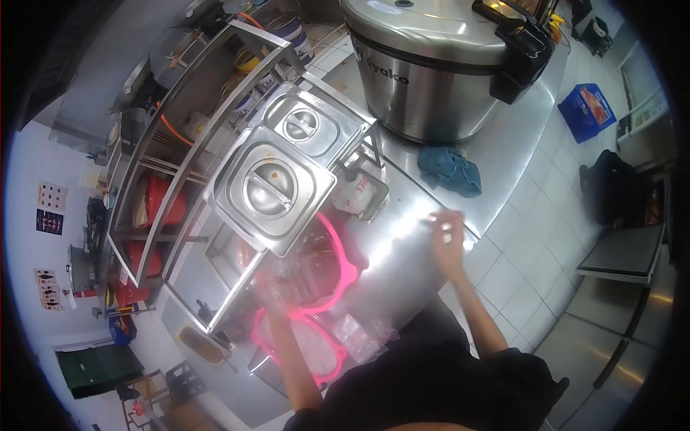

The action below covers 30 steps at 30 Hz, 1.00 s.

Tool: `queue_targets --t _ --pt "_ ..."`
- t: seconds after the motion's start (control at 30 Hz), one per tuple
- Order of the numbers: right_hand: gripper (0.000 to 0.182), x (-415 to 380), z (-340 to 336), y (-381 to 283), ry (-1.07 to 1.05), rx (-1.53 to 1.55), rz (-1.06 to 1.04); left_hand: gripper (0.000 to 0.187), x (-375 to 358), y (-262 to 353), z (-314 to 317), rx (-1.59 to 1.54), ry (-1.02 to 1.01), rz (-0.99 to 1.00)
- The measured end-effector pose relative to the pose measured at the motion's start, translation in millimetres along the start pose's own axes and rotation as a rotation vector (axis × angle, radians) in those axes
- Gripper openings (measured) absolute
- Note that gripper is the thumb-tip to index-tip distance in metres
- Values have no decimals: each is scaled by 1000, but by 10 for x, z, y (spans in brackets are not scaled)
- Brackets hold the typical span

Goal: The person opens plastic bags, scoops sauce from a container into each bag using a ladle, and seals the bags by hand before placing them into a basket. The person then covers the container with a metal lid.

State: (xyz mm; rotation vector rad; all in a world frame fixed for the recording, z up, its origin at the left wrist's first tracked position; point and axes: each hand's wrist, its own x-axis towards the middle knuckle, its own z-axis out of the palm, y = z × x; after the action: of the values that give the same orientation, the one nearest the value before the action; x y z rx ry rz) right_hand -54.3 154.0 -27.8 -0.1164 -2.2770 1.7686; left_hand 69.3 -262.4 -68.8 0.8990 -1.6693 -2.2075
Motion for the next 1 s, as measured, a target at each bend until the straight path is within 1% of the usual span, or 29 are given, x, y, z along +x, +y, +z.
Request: queue_targets --t 0.03,0.07,0.1,0.13,0.2,0.23,0.3,0.37,0.43,0.47,0.53,0.57,0.7,0.77,0.8,0.87,0.93,1.0 --pt "24 165 -65 234 69 123 -72 46 50 17 9 33 4 -1" --pt "32 348 -248 -29 67 -212 -131 46 118 39 37 72 9 2" --pt "35 519 -324 -41 51 -247 -194 45 184 59 72 109 15 9" --pt "35 663 -320 -24 51 -242 -190 45 264 78 119 156 27 22" --pt "35 895 -275 19 -15 -344 -402 45 462 86 221 261 41 55" --pt "38 970 -217 25 -144 -268 -383 45 571 103 304 316 47 76" --pt "53 949 -5 -34 -447 -108 -120 44 767 109 441 428 62 114" --pt "76 763 379 87 -492 -14 -248 44 953 102 544 530 82 145" --pt "94 571 751 108 -434 28 -366 44 1059 81 619 617 96 168" --pt "94 491 903 99 -436 34 -368 44 1096 61 662 661 105 178" --pt "99 391 1155 122 -255 -69 -355 43 1142 40 705 745 119 198" --pt "98 377 1265 198 -202 -57 -336 43 1166 12 731 787 128 210" --pt "94 370 1301 161 -204 -43 -280 43 1282 -72 818 975 156 256" --pt "94 452 1306 212 -121 -22 -309 42 1344 -86 900 1076 167 283" --pt "94 518 1309 218 -137 -19 -322 42 1374 -89 946 1125 170 301" --pt "96 602 1289 231 -75 -3 -350 42 1395 -72 1036 1221 179 329" --pt "97 666 1264 270 -134 19 -387 42 1446 -83 1111 1312 177 351" --pt "99 607 1236 293 -160 -7 -379 41 1417 -90 1151 1389 183 351"
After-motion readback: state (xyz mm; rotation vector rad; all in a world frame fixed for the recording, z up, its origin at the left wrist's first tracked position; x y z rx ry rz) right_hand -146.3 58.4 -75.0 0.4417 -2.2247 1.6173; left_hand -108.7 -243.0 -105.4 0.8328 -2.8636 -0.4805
